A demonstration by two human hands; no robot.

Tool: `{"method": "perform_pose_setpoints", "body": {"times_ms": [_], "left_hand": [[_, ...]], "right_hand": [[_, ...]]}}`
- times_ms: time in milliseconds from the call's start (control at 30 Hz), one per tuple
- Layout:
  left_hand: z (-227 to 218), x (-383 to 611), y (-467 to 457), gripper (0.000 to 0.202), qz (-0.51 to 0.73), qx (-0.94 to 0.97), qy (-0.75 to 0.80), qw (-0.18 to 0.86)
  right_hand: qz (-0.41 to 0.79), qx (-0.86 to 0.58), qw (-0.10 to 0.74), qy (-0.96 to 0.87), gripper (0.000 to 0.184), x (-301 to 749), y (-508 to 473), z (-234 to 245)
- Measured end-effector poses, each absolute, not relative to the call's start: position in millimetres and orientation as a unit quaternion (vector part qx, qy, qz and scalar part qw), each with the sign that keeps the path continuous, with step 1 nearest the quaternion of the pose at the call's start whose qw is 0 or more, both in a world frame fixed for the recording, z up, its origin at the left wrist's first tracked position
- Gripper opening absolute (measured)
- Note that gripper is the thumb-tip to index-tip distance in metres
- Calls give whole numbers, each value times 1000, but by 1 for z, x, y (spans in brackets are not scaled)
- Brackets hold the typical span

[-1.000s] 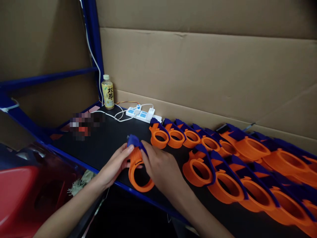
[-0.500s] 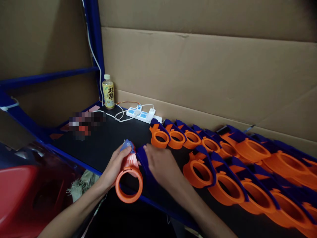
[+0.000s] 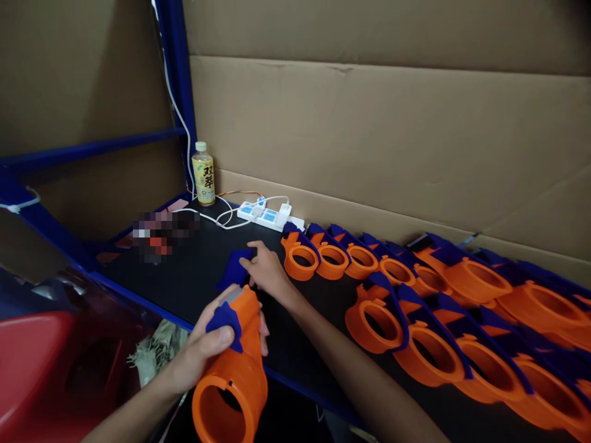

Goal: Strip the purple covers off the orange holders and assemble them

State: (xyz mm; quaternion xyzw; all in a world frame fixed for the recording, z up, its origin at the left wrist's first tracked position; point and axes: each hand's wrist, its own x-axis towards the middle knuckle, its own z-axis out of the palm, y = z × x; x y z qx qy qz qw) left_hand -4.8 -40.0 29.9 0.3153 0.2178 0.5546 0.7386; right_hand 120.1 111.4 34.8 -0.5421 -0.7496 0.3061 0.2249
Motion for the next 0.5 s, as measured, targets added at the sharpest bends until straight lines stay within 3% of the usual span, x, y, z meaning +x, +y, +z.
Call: {"method": "perform_pose_setpoints", "body": {"times_ms": [500], "left_hand": [[31, 3, -25, 50, 583, 284, 170, 742]], "right_hand": [[357, -517, 212, -748, 43, 41, 165, 23]]}}
